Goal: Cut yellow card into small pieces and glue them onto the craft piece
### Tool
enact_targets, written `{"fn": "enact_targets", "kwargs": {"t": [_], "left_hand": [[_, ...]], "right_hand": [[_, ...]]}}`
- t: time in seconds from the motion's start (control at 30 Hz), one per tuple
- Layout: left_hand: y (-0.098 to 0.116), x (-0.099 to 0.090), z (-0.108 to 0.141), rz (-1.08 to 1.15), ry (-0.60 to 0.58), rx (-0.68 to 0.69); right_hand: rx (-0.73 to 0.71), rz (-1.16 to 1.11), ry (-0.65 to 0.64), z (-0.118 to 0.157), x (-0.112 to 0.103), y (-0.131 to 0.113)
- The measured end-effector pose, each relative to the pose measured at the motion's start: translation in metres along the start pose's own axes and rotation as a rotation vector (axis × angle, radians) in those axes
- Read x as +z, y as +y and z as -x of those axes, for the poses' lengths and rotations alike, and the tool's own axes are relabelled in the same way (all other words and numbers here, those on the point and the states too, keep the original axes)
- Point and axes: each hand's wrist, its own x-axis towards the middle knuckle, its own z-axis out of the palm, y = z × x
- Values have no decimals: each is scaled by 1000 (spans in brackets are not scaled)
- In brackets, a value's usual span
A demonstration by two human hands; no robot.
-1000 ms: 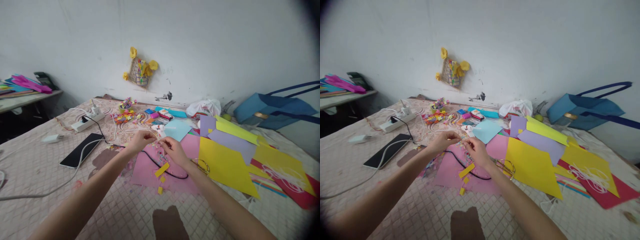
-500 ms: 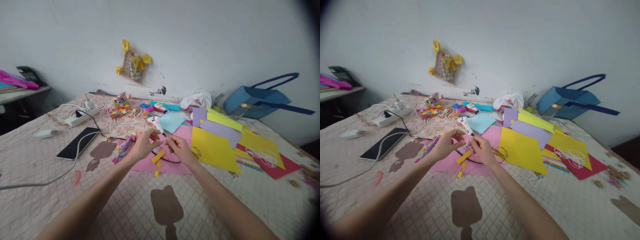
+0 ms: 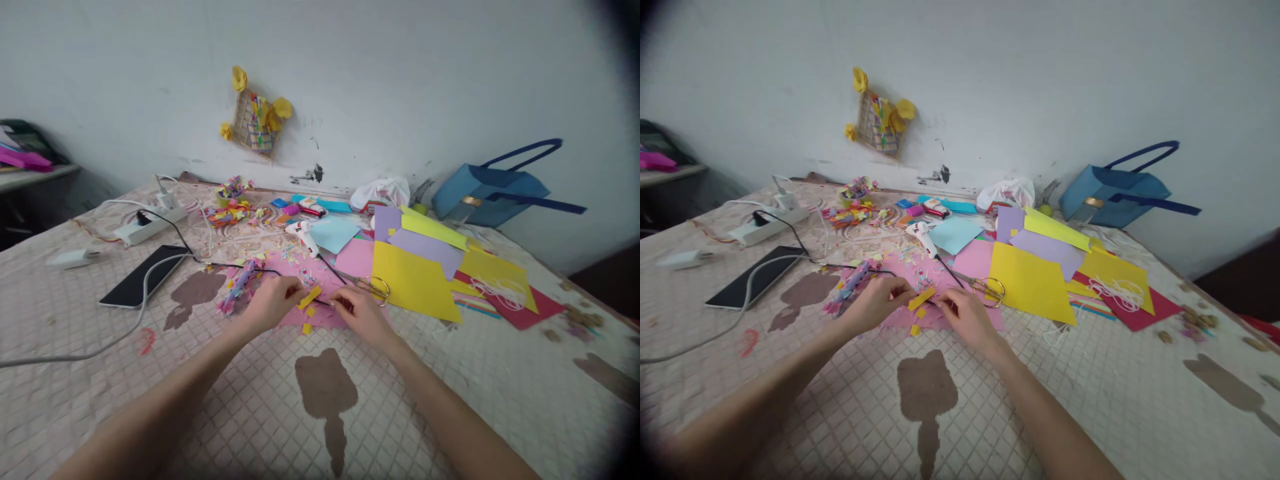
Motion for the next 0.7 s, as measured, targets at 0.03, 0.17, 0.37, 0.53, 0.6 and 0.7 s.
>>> {"fn": "enact_targets", "kwargs": {"t": [0.03, 0.17, 0.37, 0.53, 0.6, 0.7], "left_hand": [[-1, 1, 3, 4, -36, -5], [-1, 4, 12, 68, -167, 22], [7, 7, 18, 22, -209, 109], [8, 12, 20, 19, -221, 99], [6, 13, 20, 35, -224, 91], [3, 14, 19, 103, -198, 52]], "right_hand": [[-4, 28, 14, 0, -1, 1], [9, 117, 72, 0, -6, 11], [32, 104, 34, 3, -4, 15], [8, 80, 25, 4, -2, 9], [9, 57, 33, 4, -1, 8], [31, -12, 36, 6, 1, 4]]}}
